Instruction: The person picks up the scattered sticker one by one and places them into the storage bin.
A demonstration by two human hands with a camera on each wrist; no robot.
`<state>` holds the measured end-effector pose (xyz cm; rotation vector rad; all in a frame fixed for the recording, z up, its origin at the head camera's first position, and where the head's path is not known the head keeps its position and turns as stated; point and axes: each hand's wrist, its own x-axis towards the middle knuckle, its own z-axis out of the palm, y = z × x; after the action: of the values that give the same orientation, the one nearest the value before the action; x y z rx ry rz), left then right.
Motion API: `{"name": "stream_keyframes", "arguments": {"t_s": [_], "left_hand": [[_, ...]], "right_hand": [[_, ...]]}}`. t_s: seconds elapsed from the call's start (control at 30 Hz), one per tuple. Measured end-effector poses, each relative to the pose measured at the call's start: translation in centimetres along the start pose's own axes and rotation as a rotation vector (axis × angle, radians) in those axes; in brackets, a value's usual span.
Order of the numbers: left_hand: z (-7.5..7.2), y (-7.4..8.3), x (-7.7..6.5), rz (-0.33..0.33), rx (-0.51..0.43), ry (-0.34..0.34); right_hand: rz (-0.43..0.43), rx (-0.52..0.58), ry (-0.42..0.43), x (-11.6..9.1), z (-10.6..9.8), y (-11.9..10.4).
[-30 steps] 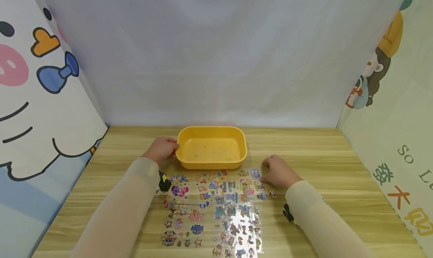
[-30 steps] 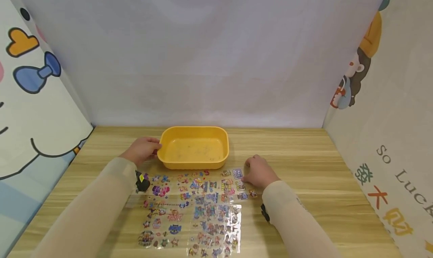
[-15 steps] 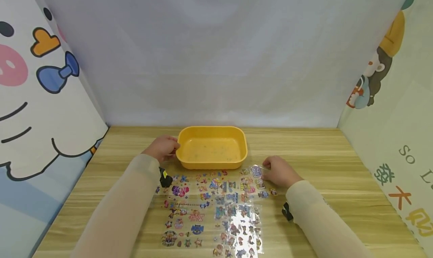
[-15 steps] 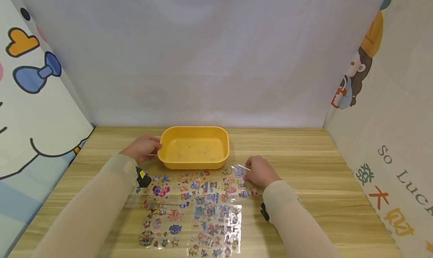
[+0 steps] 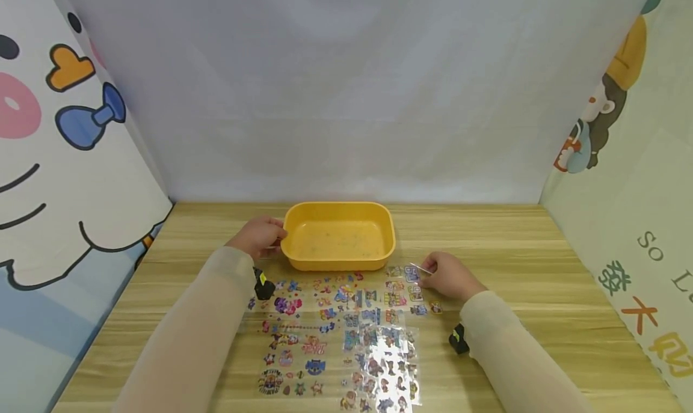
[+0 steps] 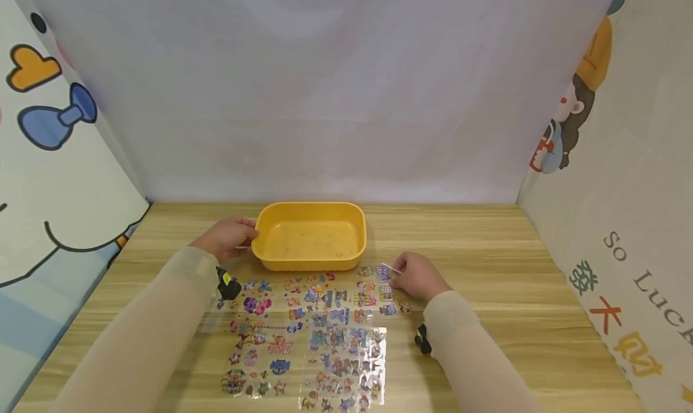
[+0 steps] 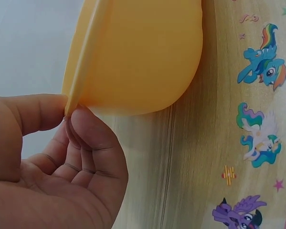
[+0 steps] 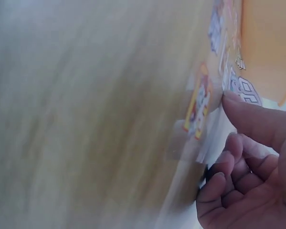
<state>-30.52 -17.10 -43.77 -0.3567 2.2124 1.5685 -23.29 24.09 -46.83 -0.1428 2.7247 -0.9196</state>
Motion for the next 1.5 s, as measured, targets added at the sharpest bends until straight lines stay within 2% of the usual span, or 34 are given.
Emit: {"name": "stream_keyframes", "arguments": {"t_s": [0.27, 0.5, 0.63, 1.0, 1.3, 1.5], "left_hand": [[-0.1, -0.1, 0.0, -0.004, -0.002, 0.007], [0.0, 0.0, -0.1, -0.007, -0.001, 0.001], [0.0, 0.1, -0.1, -0.011, -0.007, -0.003], [-0.2, 0.2, -0.3, -0.020, -0.020, 0.001], [-0.2, 0.3, -0.5, -0.023, -0.017, 0.003], [-0.2, 0.4, -0.6, -0.014, -0.022, -0.005]], "right_hand": [[-0.017, 0.051, -0.021, -0.4, -0.4, 0.1], [-0.001, 0.166, -0.003, -0.9, -1.0, 0.9], [0.007, 0.184, 0.014, -1.0, -1.3, 1.2], [-0.003, 0.342, -0.019, -1.0, -1.7, 2.0], [0.013, 0.374, -0.036, -1.4, -2.4, 2.2], [-0.001, 0.389, -0.009, -1.3, -3.1, 2.5]]}}
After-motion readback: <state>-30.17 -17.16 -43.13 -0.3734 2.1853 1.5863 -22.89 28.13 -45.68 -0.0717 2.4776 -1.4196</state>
